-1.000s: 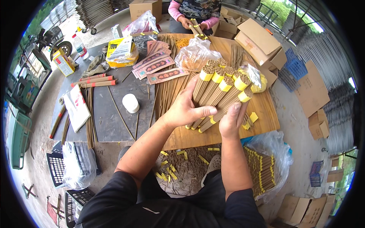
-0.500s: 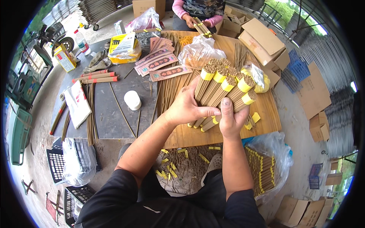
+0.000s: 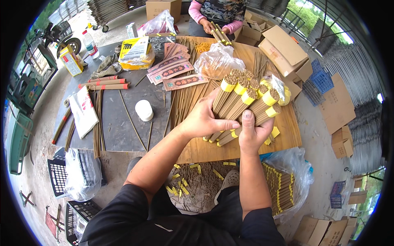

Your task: The person gathers thin wooden sticks, aligns them into bundles, and secures them with yellow tape. They then wrap each bundle with a printed paper label and place the finished bundles on the table.

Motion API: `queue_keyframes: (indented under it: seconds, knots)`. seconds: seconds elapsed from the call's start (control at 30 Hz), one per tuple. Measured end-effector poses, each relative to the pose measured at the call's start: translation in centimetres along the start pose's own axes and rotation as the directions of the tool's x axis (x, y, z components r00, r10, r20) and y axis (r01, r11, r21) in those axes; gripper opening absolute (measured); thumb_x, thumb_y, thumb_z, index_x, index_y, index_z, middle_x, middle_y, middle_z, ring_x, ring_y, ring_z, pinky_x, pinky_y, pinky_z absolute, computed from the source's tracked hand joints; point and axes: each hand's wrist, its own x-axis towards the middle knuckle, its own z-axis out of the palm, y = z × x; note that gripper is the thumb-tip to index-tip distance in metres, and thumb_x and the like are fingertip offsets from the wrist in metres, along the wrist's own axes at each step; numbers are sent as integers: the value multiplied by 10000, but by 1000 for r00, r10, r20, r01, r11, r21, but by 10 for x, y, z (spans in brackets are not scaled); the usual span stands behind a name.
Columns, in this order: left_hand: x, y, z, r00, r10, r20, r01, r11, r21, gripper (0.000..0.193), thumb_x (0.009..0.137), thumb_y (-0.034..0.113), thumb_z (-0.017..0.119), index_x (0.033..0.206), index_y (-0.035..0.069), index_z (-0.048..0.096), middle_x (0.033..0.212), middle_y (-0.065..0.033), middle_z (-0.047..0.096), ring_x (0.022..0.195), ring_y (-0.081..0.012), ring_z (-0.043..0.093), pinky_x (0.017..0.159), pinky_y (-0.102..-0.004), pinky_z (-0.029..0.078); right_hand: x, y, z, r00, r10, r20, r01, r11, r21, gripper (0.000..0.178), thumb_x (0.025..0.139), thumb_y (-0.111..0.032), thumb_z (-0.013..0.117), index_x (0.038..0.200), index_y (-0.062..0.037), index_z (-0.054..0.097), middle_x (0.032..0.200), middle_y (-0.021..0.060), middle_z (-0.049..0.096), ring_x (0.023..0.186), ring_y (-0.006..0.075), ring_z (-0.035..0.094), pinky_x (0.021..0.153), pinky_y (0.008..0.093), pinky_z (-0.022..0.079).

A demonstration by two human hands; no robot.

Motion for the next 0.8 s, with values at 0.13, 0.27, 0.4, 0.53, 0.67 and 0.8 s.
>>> queue_keyframes:
  seconds: [0.13,0.27,0.4,0.53,0.67,0.8]
  knots:
    - [-2,5,1,1000,-24,-6,24,1000,-18,919,722,136,956,1478,-12,454,1362,-93,606,1234,-152,569,1052,-327,483,1,-2,-4,999,30,39,-29,999,-25,501,980,-239,728,1319,69,525,1250,110,635,1106,156,594,1007,337,470]
    - [-3,2,-2,998,-60,-11,59,998,-29,895,704,141,968,1449,-11,495,1330,-78,631,1199,-141,583,1040,-321,489,5,0,-7,993,112,48,-113,994,14,477,977,-239,735,1294,63,546,1218,94,648,1080,146,600,993,328,475]
    - [-4,0,-5,996,-93,11,93,995,-43,887,698,155,975,1437,-7,511,1296,-75,655,1176,-140,597,1037,-322,490,11,1,-4,995,97,3,-97,992,76,455,979,-200,738,1301,49,532,1211,81,651,1076,139,608,988,317,481]
    - [-4,4,-4,988,-153,16,153,988,-4,910,708,169,973,1455,-15,488,1290,-89,660,1171,-142,603,1029,-323,496,10,0,-2,996,88,3,-88,992,90,501,989,-187,722,1367,58,503,1302,113,633,1155,173,611,1047,344,463]
    - [-6,10,1,994,-104,22,105,994,-38,922,730,179,960,1478,-19,458,1286,-100,660,1169,-148,610,1025,-327,502,8,-2,0,1000,30,-3,-30,997,73,507,988,-197,728,1367,50,500,1303,110,633,1160,172,610,1044,340,466]
    - [-3,4,-1,996,-88,10,88,996,-3,910,756,161,941,1493,-16,438,1313,-93,642,1192,-156,605,1038,-330,496,9,3,-4,995,94,41,-95,995,28,505,993,-234,725,1352,54,515,1294,99,633,1148,158,603,1029,334,468]
